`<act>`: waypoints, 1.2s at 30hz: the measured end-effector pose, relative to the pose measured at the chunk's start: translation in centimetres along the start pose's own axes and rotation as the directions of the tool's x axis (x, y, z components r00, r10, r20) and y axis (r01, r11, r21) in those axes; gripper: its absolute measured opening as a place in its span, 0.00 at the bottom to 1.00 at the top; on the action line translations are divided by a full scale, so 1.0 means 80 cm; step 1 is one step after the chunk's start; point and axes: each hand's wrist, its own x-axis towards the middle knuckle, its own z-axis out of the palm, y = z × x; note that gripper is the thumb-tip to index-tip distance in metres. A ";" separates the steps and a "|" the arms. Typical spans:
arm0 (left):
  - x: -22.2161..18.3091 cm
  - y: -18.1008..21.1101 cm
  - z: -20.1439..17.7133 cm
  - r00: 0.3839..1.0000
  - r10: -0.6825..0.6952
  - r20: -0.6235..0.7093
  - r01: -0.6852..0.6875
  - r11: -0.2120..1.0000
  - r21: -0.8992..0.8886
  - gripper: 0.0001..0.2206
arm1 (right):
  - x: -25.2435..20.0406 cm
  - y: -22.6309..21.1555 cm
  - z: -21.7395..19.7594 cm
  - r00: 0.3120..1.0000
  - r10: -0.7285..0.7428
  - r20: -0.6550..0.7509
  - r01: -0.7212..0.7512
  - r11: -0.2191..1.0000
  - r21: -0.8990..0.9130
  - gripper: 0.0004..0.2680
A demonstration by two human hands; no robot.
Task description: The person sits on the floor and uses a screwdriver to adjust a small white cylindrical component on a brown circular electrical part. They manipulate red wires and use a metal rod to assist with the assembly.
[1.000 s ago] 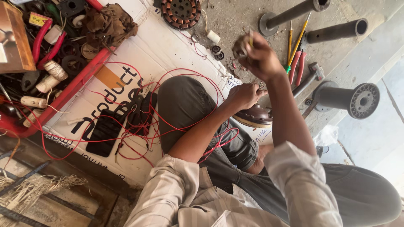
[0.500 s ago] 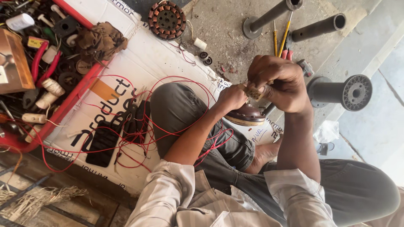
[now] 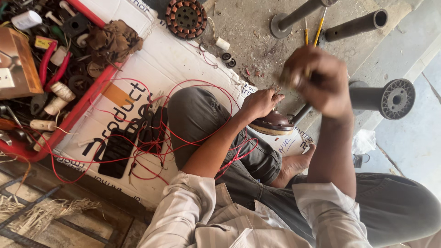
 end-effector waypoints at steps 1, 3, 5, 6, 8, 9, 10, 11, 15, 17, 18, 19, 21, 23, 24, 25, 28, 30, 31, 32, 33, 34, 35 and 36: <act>-0.002 0.001 0.000 1.000 -0.002 -0.001 0.002 1.000 -0.026 0.25 | -0.002 0.011 -0.007 0.994 0.097 -0.057 -0.100 0.994 -0.053 0.02; -0.002 0.003 -0.001 1.000 0.000 -0.003 0.000 0.997 -0.074 0.25 | -0.005 0.040 -0.025 0.944 0.269 -0.190 -0.298 0.943 -0.146 0.04; -0.002 0.005 -0.002 0.995 0.058 -0.078 -0.065 0.994 -0.090 0.25 | -0.003 0.089 -0.033 0.778 0.544 -0.314 -0.628 0.686 -0.367 0.07; -0.001 0.007 -0.002 0.990 0.085 -0.115 -0.096 0.991 -0.094 0.25 | -0.001 0.117 -0.037 0.658 0.641 -0.395 -0.748 0.498 -0.439 0.09; 0.001 0.008 -0.002 0.997 0.044 -0.060 -0.054 0.984 -0.172 0.25 | -0.003 0.172 -0.041 0.782 0.563 -0.267 -0.585 0.516 -0.626 0.09; 0.001 0.008 -0.003 0.999 0.022 -0.031 -0.028 0.978 -0.209 0.25 | -0.006 0.197 -0.042 0.750 0.596 -0.287 -0.606 0.446 -0.659 0.10; -0.001 0.007 -0.004 1.000 0.016 -0.016 -0.019 0.975 -0.221 0.25 | -0.010 0.219 -0.043 0.714 0.628 -0.309 -0.625 0.374 -0.685 0.11; -0.001 0.006 -0.005 1.000 0.010 0.000 -0.010 0.972 -0.233 0.25 | -0.010 0.238 -0.046 0.710 0.633 -0.309 -0.619 0.351 -0.702 0.11; -0.001 0.002 -0.005 0.999 0.034 -0.007 -0.034 0.945 -0.325 0.24 | -0.019 0.277 -0.044 0.701 0.613 -0.364 -0.654 0.349 -0.672 0.12; 0.007 -0.004 -0.001 0.998 0.062 -0.032 -0.068 0.959 -0.276 0.24 | -0.023 0.269 -0.048 0.717 0.575 -0.393 -0.662 0.387 -0.642 0.13; 0.010 -0.011 0.000 0.996 0.074 -0.048 -0.083 0.964 -0.253 0.24 | -0.024 0.262 -0.050 0.732 0.555 -0.395 -0.652 0.405 -0.640 0.13; 0.014 -0.018 0.000 0.998 0.066 0.015 -0.059 0.962 -0.265 0.24 | -0.025 0.253 -0.052 0.746 0.535 -0.396 -0.642 0.423 -0.639 0.14; 0.014 -0.030 0.005 0.989 0.048 0.142 -0.006 0.961 -0.278 0.26 | -0.033 0.220 -0.066 0.706 0.625 -0.333 -0.656 0.400 -0.640 0.15; 0.010 -0.034 0.013 0.957 0.118 0.266 -0.032 0.951 -0.306 0.23 | -0.043 0.174 -0.084 0.712 0.661 -0.235 -0.576 0.360 -0.734 0.15; 0.007 -0.034 0.015 0.934 0.152 0.324 -0.043 0.947 -0.319 0.22 | -0.048 0.148 -0.092 0.735 0.658 -0.165 -0.479 0.332 -0.813 0.14; 0.005 -0.030 0.018 0.927 0.129 0.351 -0.015 0.951 -0.309 0.22 | -0.052 0.123 -0.099 0.685 0.701 -0.199 -0.531 0.293 -0.795 0.14; -0.002 -0.017 0.022 0.913 0.085 0.400 0.010 0.973 -0.230 0.23 | -0.088 0.050 -0.102 0.598 0.748 -0.290 -0.634 0.220 -0.741 0.14; -0.008 -0.014 0.018 0.933 0.082 0.350 -0.030 0.988 -0.149 0.23 | -0.122 0.009 -0.088 0.651 0.697 -0.301 -0.613 0.248 -0.751 0.16; -0.010 -0.013 0.017 0.929 0.070 0.363 -0.002 0.983 -0.184 0.22 | -0.140 -0.009 -0.076 0.623 0.709 -0.331 -0.643 0.224 -0.732 0.15; -0.006 -0.012 0.010 0.926 0.058 0.372 0.025 0.977 -0.214 0.22 | -0.155 -0.023 -0.063 0.599 0.715 -0.359 -0.671 0.204 -0.713 0.14; -0.003 -0.010 0.006 0.923 0.046 0.382 0.052 0.969 -0.242 0.22 | -0.171 -0.037 -0.051 0.574 0.722 -0.387 -0.697 0.183 -0.694 0.13; -0.005 -0.010 0.003 0.928 0.009 0.372 0.067 0.979 -0.191 0.22 | -0.187 -0.047 -0.036 0.579 0.695 -0.427 -0.750 0.248 -0.613 0.13; -0.004 -0.009 0.000 0.932 -0.027 0.361 0.082 0.987 -0.139 0.22 | -0.203 -0.053 -0.018 0.577 0.668 -0.470 -0.791 0.313 -0.526 0.12; -0.009 -0.008 0.002 0.935 -0.066 0.349 0.103 0.991 -0.089 0.22 | -0.218 -0.055 0.001 0.566 0.647 -0.511 -0.820 0.376 -0.433 0.12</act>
